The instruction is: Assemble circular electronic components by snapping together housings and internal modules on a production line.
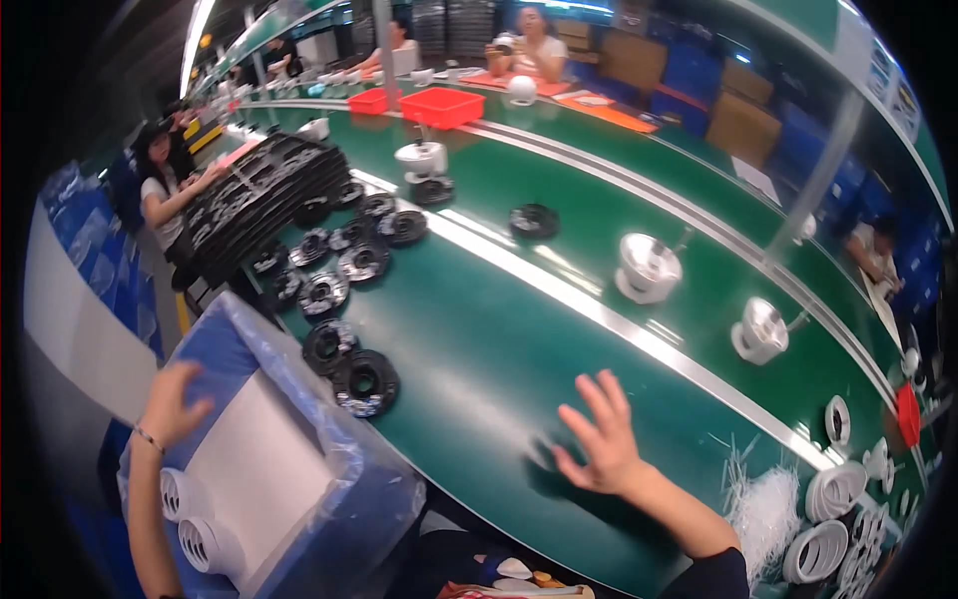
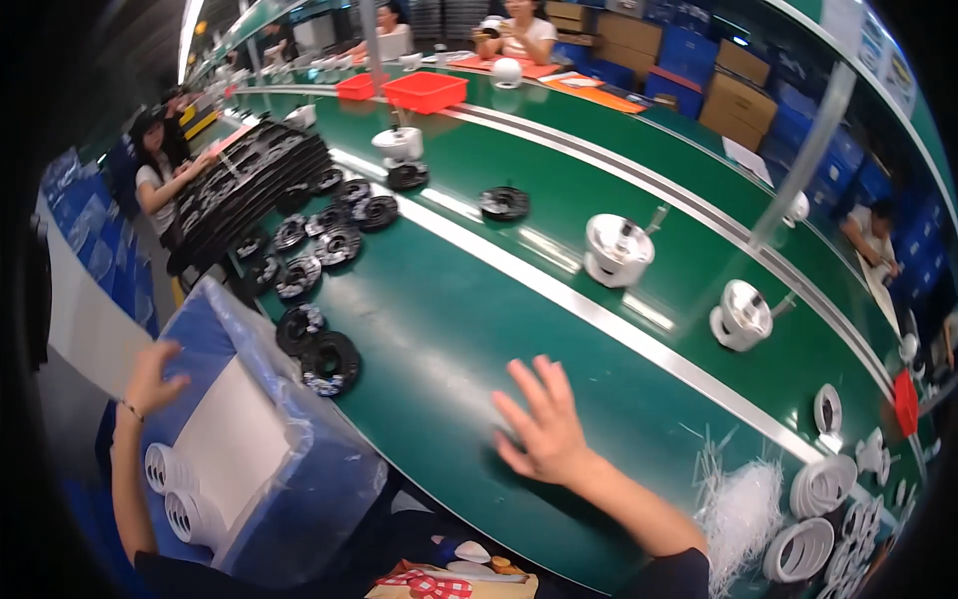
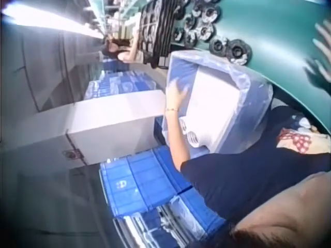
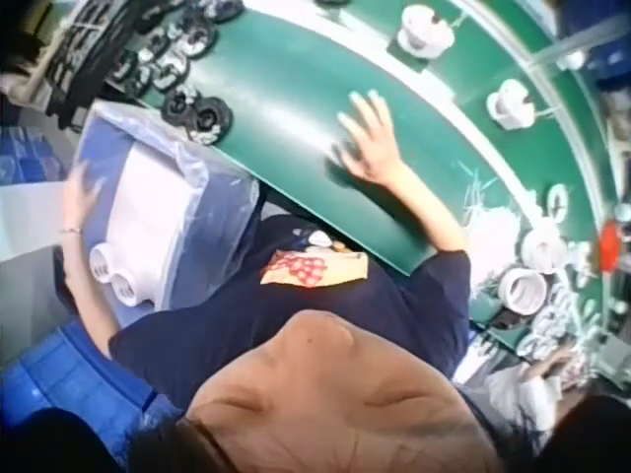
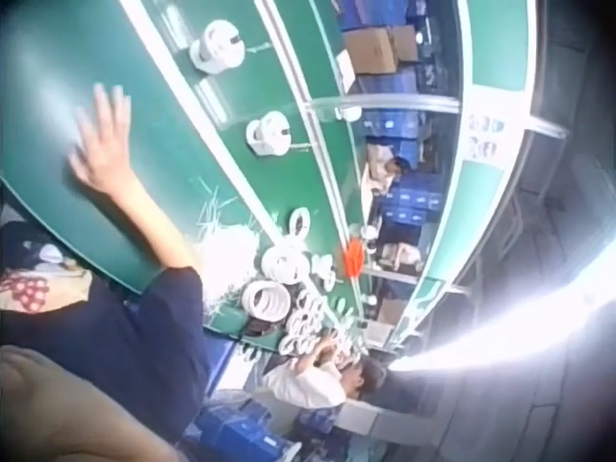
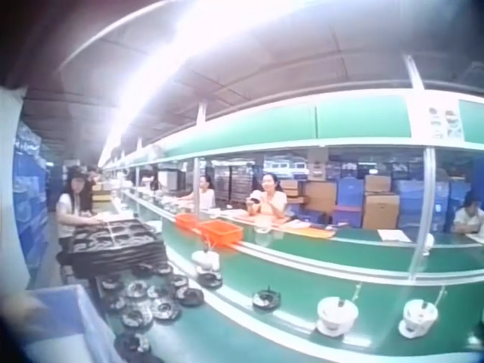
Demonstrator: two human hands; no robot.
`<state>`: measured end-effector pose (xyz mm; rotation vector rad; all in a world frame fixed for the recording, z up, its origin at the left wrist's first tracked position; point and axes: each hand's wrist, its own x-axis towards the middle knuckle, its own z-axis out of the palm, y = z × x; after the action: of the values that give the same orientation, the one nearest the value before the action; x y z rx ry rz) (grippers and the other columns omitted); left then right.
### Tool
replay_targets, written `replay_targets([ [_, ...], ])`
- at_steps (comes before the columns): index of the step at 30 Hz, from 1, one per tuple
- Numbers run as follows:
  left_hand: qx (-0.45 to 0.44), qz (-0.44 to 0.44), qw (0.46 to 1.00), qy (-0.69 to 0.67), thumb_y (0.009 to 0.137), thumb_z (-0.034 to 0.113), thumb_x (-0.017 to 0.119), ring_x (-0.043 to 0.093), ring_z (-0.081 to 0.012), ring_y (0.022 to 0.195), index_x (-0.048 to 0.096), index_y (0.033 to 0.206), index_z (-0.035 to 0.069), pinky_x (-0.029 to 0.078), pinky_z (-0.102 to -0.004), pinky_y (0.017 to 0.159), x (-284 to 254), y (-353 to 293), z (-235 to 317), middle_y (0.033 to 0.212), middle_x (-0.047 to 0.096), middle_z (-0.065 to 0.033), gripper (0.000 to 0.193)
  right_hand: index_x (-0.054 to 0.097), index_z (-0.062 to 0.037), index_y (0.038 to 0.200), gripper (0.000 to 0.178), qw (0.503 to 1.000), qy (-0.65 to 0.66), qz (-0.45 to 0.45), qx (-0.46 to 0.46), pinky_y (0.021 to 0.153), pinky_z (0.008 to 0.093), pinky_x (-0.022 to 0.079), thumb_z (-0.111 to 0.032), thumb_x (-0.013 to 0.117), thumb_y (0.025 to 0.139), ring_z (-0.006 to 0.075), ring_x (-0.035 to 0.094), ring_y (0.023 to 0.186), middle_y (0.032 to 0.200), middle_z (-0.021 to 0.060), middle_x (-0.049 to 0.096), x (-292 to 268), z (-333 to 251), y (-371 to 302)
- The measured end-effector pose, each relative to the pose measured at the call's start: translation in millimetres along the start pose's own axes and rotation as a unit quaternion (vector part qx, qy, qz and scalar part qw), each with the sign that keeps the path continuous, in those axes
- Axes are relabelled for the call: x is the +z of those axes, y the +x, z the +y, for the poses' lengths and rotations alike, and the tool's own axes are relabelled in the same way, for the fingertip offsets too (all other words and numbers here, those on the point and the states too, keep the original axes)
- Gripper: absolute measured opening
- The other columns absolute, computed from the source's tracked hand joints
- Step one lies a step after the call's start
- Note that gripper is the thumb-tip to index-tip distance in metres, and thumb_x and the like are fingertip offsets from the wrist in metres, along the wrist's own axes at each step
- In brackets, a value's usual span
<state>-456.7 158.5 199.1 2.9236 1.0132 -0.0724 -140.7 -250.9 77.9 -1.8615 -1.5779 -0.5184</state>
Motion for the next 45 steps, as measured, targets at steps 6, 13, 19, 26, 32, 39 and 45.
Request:
replay_targets([
  [6,-0.098,-0.119,0.982,-0.106,0.053,0.044,0.077,0.021,-0.0343,0.126,0.016,0.128,-0.011,0.018,-0.0338,0.104,110,-40,-59,0.134,0.02,-0.0281,0.111,0.047,-0.0055,0.112,0.057,0.988,0.087,-0.086,-0.094,0.093,0.0517,0.029,-0.01,0.067,0.059,0.0449,0.031,0.117,0.124,0.0244,0.036,67,-26,41],
  [13,-0.034,-0.082,0.993,-0.071,0.058,0.043,0.074,0.026,-0.0362,0.123,0.018,0.126,-0.013,0.024,-0.0348,0.102,128,-12,-37,0.131,0.022,-0.0308,0.104,0.04,-0.0042,0.119,0.064,0.982,0.1,-0.145,-0.065,0.094,0.0517,0.026,-0.006,0.062,0.059,0.0469,0.028,0.117,0.128,0.0268,0.03,81,-27,28],
  [19,-0.391,-0.07,0.914,0.081,0.055,0.053,0.068,0.06,-0.0314,0.084,0.062,0.085,-0.003,0.049,-0.037,0.074,102,-42,-104,0.089,0.061,-0.0195,0.063,0.036,-0.001,0.121,0.059,0.982,0.086,-0.164,-0.035,0.095,0.0541,0.022,-0.006,0.054,0.065,0.0479,0.025,0.119,0.131,0.0279,0.025,77,-24,14],
  [26,-0.321,0.008,0.947,-0.012,0.055,0.054,0.066,0.058,-0.033,0.088,0.062,0.089,-0.005,0.046,-0.0341,0.08,138,-135,-191,0.095,0.059,-0.0233,0.068,0.037,-0.0006,0.12,0.058,0.978,0.116,-0.172,-0.032,0.095,0.0538,0.022,-0.006,0.054,0.064,0.0475,0.025,0.119,0.131,0.0279,0.025,97,-22,6],
  [32,-0.404,-0.212,0.89,-0.001,0.055,0.046,0.069,0.058,-0.0293,0.088,0.06,0.087,-0.006,0.046,-0.0344,0.078,202,-74,-195,0.094,0.059,-0.0225,0.062,0.044,-0.0007,0.113,0.052,0.979,0.119,-0.161,-0.041,0.095,0.0525,0.023,-0.007,0.056,0.063,0.0461,0.025,0.12,0.131,0.0273,0.025,99,-33,19],
  [39,-0.415,-0.134,0.9,0.02,0.059,0.017,0.062,0.058,-0.0317,0.089,0.061,0.086,-0.002,0.047,-0.037,0.078,222,-58,-161,0.092,0.059,-0.0221,0.033,0.049,-0.0001,0.106,0.045,0.985,0.087,-0.146,0.01,0.095,0.0518,0.024,-0.007,0.057,0.062,0.0452,0.027,0.119,0.13,0.0277,0.027,74,-24,-4],
  [45,-0.342,-0.047,0.939,-0.002,0.059,0.013,0.062,0.058,-0.0351,0.084,0.06,0.083,-0.002,0.047,-0.0389,0.074,142,-64,-83,0.087,0.059,-0.023,0.028,0.053,-0.0005,0.1,0.041,0.99,0.09,-0.108,-0.008,0.095,0.0494,0.027,-0.008,0.06,0.06,0.045,0.031,0.117,0.128,0.0277,0.03,66,-30,2],
])
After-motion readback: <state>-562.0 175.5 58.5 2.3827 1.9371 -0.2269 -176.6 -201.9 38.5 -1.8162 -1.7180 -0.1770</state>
